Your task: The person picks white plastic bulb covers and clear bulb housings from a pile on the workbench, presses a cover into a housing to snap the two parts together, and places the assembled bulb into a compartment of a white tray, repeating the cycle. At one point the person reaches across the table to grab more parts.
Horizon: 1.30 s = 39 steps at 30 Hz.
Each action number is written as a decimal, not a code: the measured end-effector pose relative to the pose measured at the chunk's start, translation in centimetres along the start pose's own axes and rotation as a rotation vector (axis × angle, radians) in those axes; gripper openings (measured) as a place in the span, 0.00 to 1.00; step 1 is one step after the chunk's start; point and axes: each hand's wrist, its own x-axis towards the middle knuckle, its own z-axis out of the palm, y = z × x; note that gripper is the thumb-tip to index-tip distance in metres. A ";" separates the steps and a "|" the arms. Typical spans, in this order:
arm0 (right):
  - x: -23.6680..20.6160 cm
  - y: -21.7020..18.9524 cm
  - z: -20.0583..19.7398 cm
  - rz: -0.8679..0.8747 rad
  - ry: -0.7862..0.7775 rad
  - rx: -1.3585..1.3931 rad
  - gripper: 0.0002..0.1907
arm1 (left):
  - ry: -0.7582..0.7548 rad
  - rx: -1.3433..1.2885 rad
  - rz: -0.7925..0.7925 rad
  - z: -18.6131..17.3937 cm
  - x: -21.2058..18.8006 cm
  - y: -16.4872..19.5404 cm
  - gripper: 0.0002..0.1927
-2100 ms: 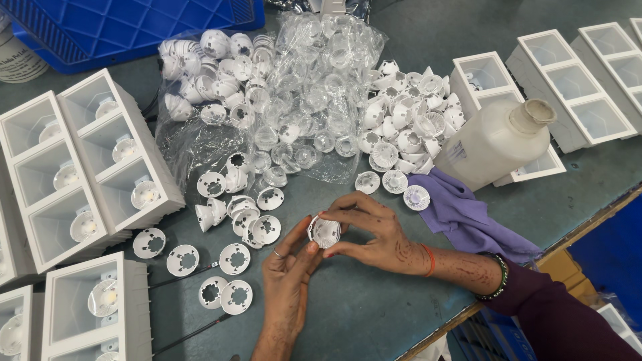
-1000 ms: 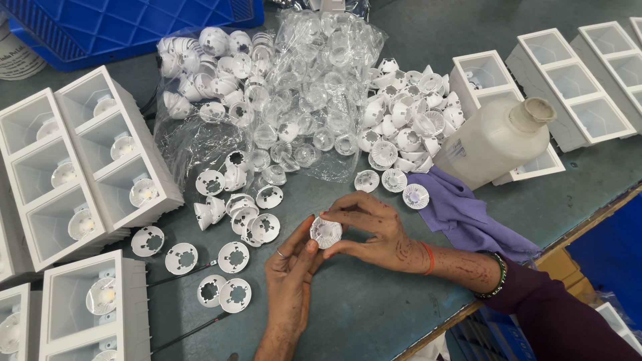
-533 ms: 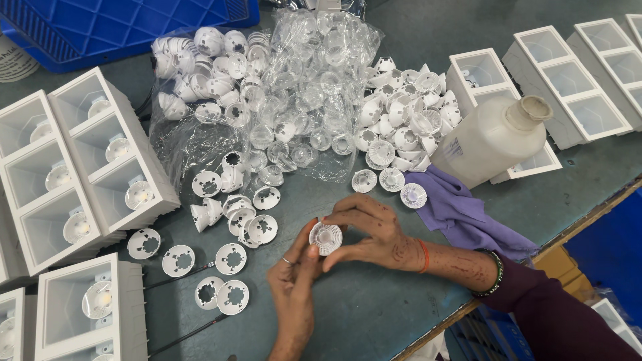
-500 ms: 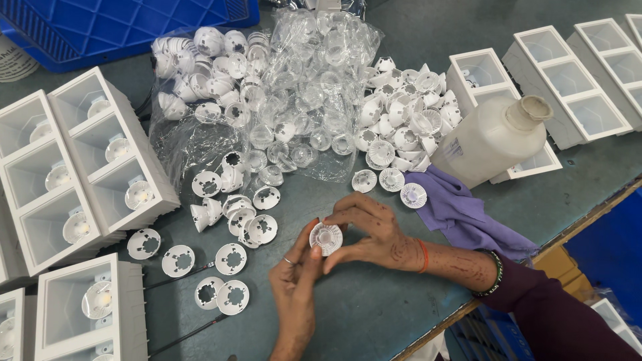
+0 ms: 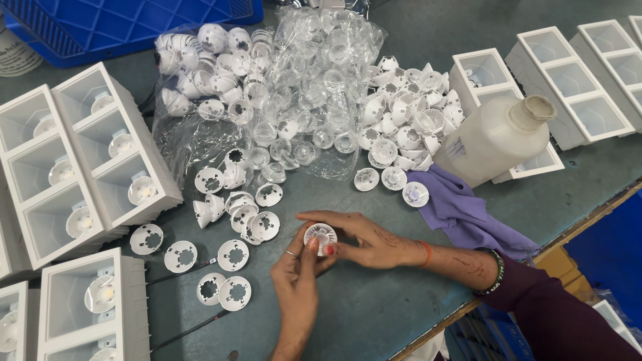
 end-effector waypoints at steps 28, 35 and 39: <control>0.0 0.8 2.5 0.059 0.209 0.021 0.27 | 0.100 -0.022 0.085 1.8 0.5 0.2 0.20; 0.0 1.1 1.1 0.066 0.061 -0.006 0.34 | 0.079 0.078 0.056 1.6 0.9 0.5 0.24; 0.2 1.0 0.6 0.147 0.019 -0.068 0.36 | 0.091 0.105 0.029 1.6 1.0 0.2 0.24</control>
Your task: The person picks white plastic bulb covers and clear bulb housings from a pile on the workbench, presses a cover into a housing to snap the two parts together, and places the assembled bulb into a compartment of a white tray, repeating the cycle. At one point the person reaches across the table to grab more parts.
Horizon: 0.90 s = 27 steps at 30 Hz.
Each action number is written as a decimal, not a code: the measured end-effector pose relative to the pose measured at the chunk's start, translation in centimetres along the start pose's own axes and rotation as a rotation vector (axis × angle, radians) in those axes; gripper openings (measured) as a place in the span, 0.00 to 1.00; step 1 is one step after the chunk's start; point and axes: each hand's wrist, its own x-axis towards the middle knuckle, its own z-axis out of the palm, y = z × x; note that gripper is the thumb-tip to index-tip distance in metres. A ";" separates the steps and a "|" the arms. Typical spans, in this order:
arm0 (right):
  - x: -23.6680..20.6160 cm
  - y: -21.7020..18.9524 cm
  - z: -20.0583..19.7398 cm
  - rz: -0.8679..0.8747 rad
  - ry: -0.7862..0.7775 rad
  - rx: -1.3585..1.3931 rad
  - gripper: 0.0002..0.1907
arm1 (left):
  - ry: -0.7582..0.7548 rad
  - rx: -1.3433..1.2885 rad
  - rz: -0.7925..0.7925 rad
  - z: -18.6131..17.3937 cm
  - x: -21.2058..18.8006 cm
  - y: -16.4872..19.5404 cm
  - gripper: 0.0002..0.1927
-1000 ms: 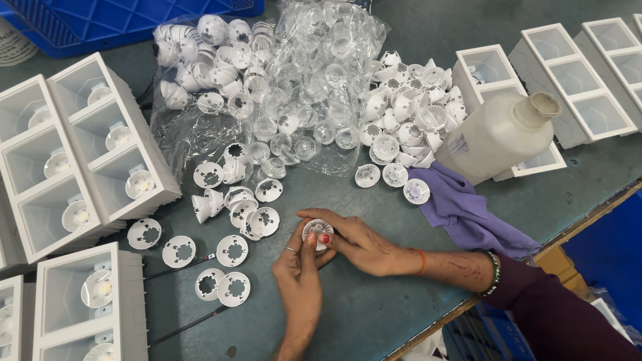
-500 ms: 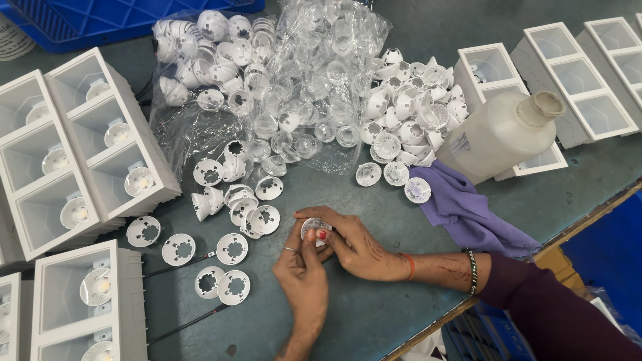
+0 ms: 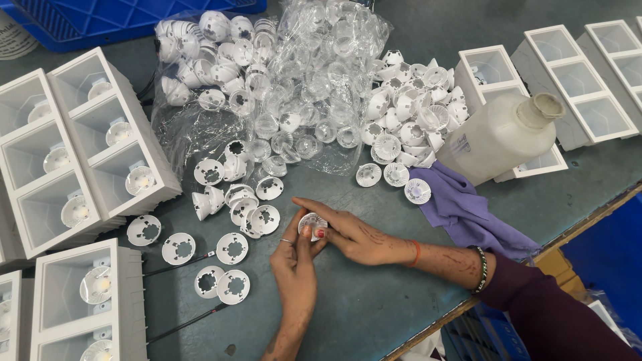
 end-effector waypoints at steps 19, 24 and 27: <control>0.4 -0.7 2.1 0.101 0.257 -0.074 0.29 | 0.117 -0.070 0.074 0.8 0.3 -1.2 0.21; 0.5 -0.6 1.1 -0.094 0.196 -0.050 0.29 | 0.017 -0.122 0.056 0.3 0.6 -0.4 0.21; 0.6 -0.6 0.1 -0.032 0.096 0.053 0.28 | -0.023 -0.133 0.026 -0.2 0.5 0.0 0.22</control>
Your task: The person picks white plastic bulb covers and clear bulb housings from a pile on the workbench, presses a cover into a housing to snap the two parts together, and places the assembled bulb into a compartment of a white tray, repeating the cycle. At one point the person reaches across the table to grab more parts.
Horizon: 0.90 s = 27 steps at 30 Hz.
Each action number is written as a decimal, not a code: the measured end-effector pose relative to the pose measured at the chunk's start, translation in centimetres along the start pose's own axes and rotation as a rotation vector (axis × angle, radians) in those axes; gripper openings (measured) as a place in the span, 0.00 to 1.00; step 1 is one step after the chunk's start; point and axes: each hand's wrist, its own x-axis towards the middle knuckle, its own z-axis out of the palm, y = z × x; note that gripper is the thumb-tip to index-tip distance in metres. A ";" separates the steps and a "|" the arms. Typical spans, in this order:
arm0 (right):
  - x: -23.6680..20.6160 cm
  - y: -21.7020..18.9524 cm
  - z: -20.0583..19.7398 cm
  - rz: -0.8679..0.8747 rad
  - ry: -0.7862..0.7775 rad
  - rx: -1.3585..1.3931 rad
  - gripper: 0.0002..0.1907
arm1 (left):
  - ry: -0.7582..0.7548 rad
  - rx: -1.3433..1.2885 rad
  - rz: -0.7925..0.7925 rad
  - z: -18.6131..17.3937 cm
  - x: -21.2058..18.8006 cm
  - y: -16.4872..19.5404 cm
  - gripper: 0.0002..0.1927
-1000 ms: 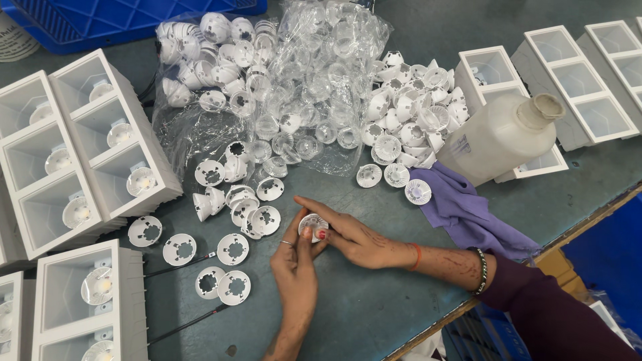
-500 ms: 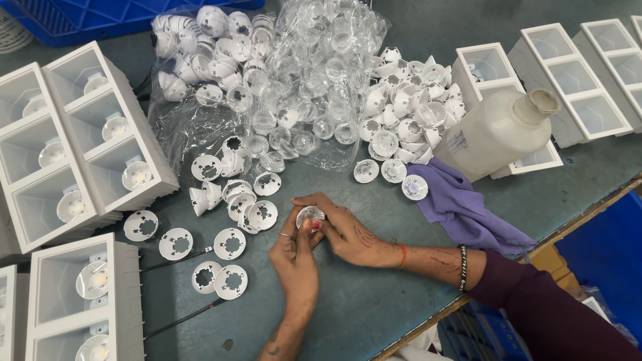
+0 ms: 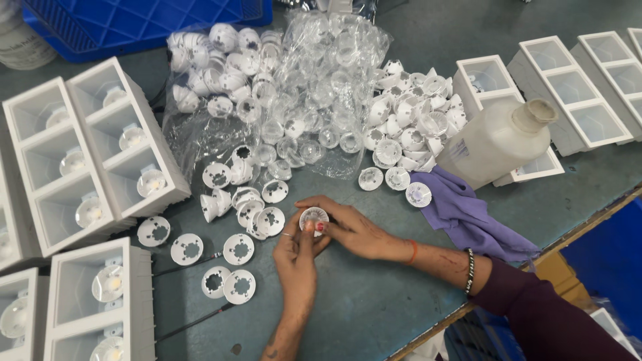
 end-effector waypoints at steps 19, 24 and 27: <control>-1.3 -0.6 -12.0 -0.403 1.045 -1.057 0.18 | -0.046 0.205 -0.035 -2.2 0.8 -3.5 0.24; -1.3 1.1 -9.2 -0.115 0.556 -0.975 0.06 | -0.031 0.221 -0.050 -2.9 1.4 -5.2 0.17; -1.1 2.0 -9.4 -0.021 0.511 -0.945 0.04 | -0.043 0.224 -0.051 -3.4 1.6 -5.4 0.15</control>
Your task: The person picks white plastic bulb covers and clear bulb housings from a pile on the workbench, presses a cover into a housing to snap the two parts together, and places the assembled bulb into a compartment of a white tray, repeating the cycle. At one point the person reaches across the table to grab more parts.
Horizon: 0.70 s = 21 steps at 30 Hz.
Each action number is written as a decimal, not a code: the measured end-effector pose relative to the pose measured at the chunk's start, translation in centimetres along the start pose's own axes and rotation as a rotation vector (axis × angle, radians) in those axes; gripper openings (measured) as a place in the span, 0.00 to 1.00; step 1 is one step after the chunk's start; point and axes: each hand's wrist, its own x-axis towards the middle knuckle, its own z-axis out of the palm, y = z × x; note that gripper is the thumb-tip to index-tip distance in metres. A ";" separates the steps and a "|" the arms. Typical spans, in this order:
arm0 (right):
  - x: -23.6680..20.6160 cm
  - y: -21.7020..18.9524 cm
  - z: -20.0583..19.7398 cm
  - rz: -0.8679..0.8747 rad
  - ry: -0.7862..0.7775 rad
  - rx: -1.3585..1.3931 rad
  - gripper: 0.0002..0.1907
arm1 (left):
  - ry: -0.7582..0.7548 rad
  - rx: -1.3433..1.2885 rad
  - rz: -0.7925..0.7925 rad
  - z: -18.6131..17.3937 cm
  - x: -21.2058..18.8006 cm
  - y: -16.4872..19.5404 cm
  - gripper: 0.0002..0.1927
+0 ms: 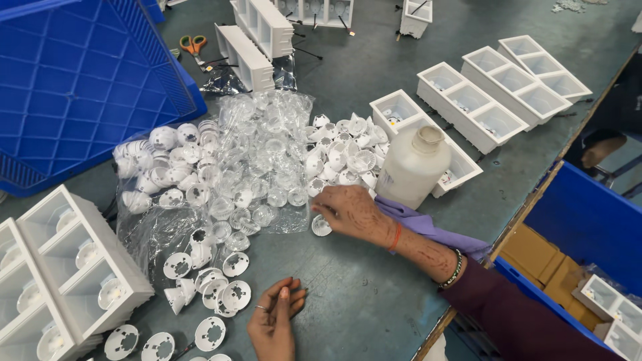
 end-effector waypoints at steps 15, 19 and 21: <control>-0.3 3.9 0.8 -0.024 0.165 -0.060 0.21 | -0.059 0.164 0.063 1.8 -4.8 3.8 0.14; 0.4 4.2 0.6 -0.070 0.246 -0.185 0.17 | -0.037 0.301 0.130 2.1 -6.9 4.3 0.14; 0.9 3.9 0.1 -0.050 0.293 -0.180 0.18 | -0.018 0.384 0.158 2.0 -7.6 4.2 0.13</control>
